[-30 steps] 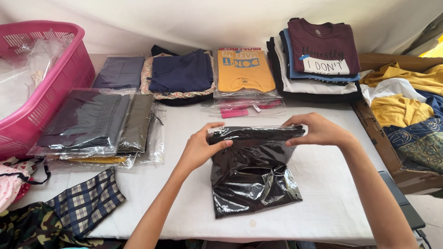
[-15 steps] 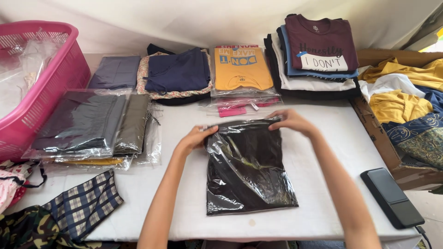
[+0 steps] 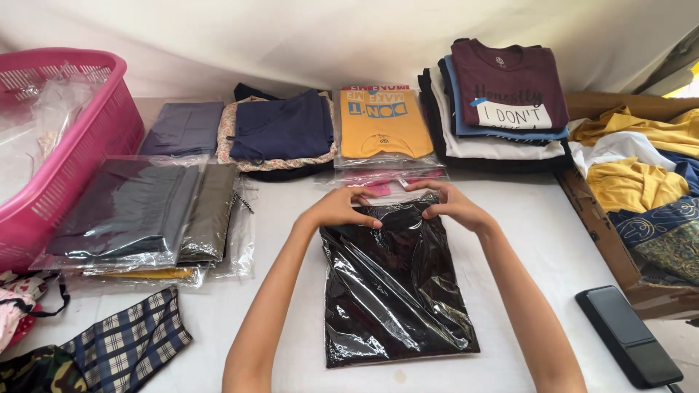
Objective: The person folds various clothing items, including black and blue pants, on a white table. They place each folded item into a clear plastic bag, seal it, and stack the packaged clothes on the left side of the table.
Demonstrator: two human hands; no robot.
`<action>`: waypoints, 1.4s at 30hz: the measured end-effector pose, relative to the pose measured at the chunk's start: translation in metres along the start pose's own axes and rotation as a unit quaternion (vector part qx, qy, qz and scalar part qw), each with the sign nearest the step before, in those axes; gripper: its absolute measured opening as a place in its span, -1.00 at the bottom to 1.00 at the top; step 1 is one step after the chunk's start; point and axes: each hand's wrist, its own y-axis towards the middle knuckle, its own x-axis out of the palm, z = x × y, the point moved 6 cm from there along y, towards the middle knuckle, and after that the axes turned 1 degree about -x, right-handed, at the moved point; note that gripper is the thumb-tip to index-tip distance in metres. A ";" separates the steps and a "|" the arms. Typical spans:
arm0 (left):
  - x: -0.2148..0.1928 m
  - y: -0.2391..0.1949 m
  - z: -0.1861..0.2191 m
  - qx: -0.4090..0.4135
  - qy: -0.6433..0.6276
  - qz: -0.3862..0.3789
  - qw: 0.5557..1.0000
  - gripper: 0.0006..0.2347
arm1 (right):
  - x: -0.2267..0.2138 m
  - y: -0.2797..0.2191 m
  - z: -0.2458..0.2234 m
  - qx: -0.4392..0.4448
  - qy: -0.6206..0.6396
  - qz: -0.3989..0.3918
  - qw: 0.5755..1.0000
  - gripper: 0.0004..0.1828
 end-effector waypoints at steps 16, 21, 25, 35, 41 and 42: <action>0.028 -0.071 0.063 0.019 -0.065 -0.133 0.989 -0.36 | 0.011 -0.002 -0.051 -0.027 -0.013 -0.087 0.996 -0.12; 0.021 -0.100 0.040 0.008 -0.260 -0.110 0.959 -0.49 | 0.024 0.005 -0.046 -0.083 -0.072 0.019 0.994 -0.17; -0.050 -0.126 0.018 -0.102 -0.323 -0.031 0.940 -0.50 | -0.001 0.017 0.044 -0.099 0.062 0.184 0.976 -0.38; -0.303 -0.141 -0.049 -0.019 -0.432 0.434 0.790 -0.52 | 0.072 -0.008 0.025 -0.138 -0.415 0.184 0.880 -0.43; -0.366 -0.101 -0.241 0.108 -0.484 0.606 0.622 -0.44 | 0.083 -0.001 0.025 -0.116 -0.495 0.149 0.848 -0.37; -0.364 -0.098 -0.288 0.068 -0.501 0.672 0.542 -0.40 | 0.085 0.002 0.026 -0.105 -0.508 0.138 0.844 -0.34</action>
